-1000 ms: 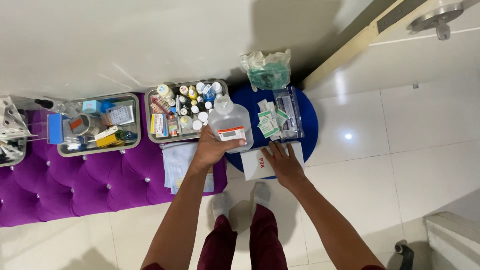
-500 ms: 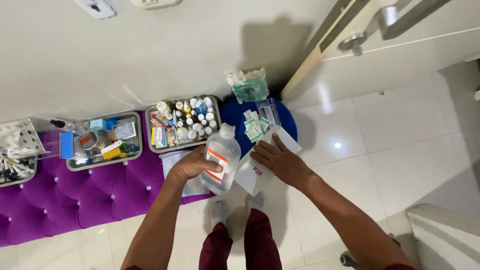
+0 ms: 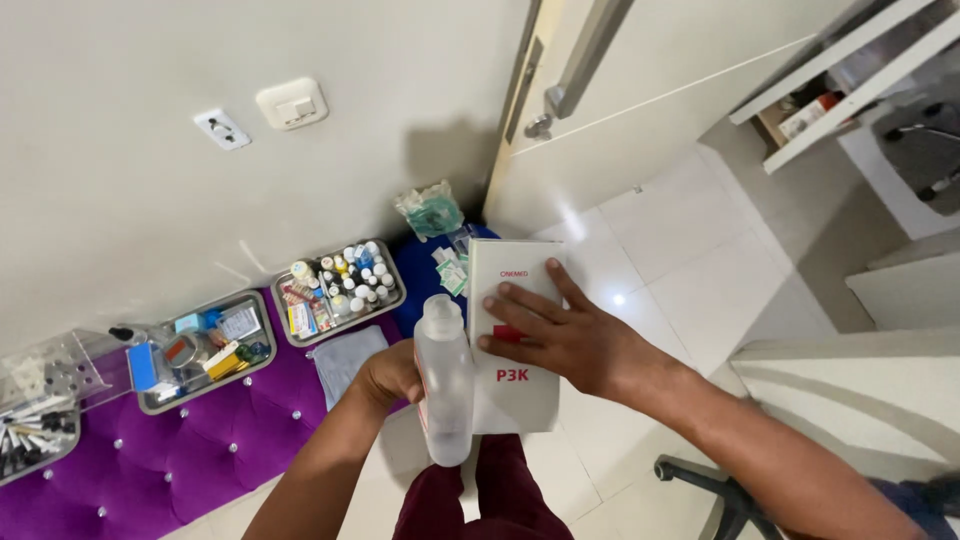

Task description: The person organizes medical supplies by placing a bottle of sodium chloride and a first aid box into a wall-mounted cabinet. They then sort through various packaged items on a stool, including syringes and gauze, and place them into the cabinet.

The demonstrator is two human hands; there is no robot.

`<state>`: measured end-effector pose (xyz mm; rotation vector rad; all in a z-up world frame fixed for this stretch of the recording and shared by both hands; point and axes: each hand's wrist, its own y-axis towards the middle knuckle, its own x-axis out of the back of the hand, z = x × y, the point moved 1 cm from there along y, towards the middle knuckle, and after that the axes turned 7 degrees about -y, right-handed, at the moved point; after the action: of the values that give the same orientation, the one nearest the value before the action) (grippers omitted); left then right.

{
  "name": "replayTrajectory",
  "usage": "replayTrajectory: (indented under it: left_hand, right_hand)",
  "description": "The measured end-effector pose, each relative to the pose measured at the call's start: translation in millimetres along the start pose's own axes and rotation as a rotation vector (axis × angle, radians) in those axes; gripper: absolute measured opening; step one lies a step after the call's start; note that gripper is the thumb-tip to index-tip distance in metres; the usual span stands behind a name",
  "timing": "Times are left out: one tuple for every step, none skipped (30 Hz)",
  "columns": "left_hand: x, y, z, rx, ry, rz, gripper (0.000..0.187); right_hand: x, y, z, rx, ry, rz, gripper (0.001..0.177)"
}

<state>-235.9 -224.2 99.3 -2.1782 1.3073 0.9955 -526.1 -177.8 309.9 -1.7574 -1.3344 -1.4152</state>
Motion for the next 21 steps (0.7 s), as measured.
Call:
replayTrajectory:
  left_hand:
    - [-15.9, 6.0, -2.9, 0.016, 0.006, 0.015, 0.100]
    - [-32.5, 10.0, -2.6, 0.036, 0.025, 0.052, 0.098]
    - [-48.6, 15.6, -1.6, 0.055, 0.042, 0.090, 0.097]
    - [-64.2, 22.7, -4.4, 0.088, 0.045, 0.109, 0.097]
    - [-82.0, 32.1, -8.2, 0.100, 0.067, 0.112, 0.097]
    - [-102.2, 44.9, -12.3, 0.114, 0.090, 0.119, 0.097]
    - [-118.3, 57.9, -13.3, 0.129, 0.114, 0.128, 0.097]
    - [-133.9, 71.3, -14.1, 0.159, 0.137, 0.143, 0.097]
    - [-149.8, 85.5, -13.2, 0.188, 0.159, 0.160, 0.097]
    - [-164.9, 102.5, -7.4, 0.223, 0.181, 0.187, 0.098]
    - [-180.5, 119.7, -0.2, 0.258, 0.203, 0.215, 0.098]
    - [-196.9, 135.4, 8.3, 0.289, 0.220, 0.241, 0.098]
    - [-213.0, 150.8, 18.0, 0.319, 0.237, 0.267, 0.098]
    - [-230.0, 164.9, 27.6, 0.346, 0.257, 0.289, 0.098]
    - [-247.5, 178.7, 38.1, 0.372, 0.277, 0.311, 0.098]
    - [-264.6, 192.8, 48.4, 0.391, 0.300, 0.335, 0.098]
    - [-281.5, 205.9, 59.3, 0.410, 0.323, 0.359, 0.098]
    - [-297.4, 217.4, 71.4, 0.423, 0.344, 0.383, 0.099]
    - [-312.6, 227.7, 84.7, 0.436, 0.364, 0.407, 0.099]
    - [-328.1, 235.2, 100.3, 0.449, 0.379, 0.426, 0.099]
    - [-344.1, 242.3, 116.2, 0.461, 0.393, 0.445, 0.099]
  right_hand:
    - [11.2, -13.2, 10.7, -0.021, -0.008, 0.002, 0.074]
    - [21.1, -28.2, 24.3, -0.208, -0.027, 0.002, 0.078]
    - [30.4, -44.1, 37.3, -0.394, -0.047, 0.003, 0.082]
    - [23.2, -60.0, 54.8, -0.431, -0.052, 0.007, 0.082]
    - [17.5, -78.3, 69.9, -0.728, 0.119, -0.246, 0.070]
    - [11.1, -99.5, 85.1, -1.020, 0.283, -0.513, 0.060]
    - [13.7, -112.1, 96.8, -1.060, 0.264, -0.519, 0.060]
    - [13.4, -125.1, 111.7, -1.284, 0.651, -0.637, 0.053]
    - [11.8, -137.7, 127.9, -1.472, 1.056, -0.769, 0.053]
    - [21.8, -148.5, 141.7, -1.533, 1.023, -0.808, 0.053]
    - [30.9, -158.3, 155.3, -1.512, 1.108, -0.852, 0.063]
    - [40.7, -167.4, 168.1, -1.484, 1.194, -0.893, 0.075]
    - [46.8, -182.1, 178.4, -1.540, 1.162, -0.931, 0.075]
    - [51.8, -196.5, 188.3, -1.572, 1.234, -1.021, 0.081]
    - [56.9, -210.9, 198.5, -1.597, 1.303, -1.116, 0.087]
    - [59.6, -227.2, 210.1, -1.635, 1.270, -1.160, 0.087]
    - [62.2, -242.6, 222.3, -1.649, 1.206, -1.219, 0.086]
    - [64.1, -257.5, 235.0, -1.661, 1.141, -1.271, 0.084]
    - [65.6, -271.9, 249.0, -1.696, 1.105, -1.307, 0.084]
    - [67.8, -286.5, 265.3, -1.722, 1.100, -1.380, 0.086]
    - [70.4, -300.9, 282.0, -1.745, 1.093, -1.453, 0.088]
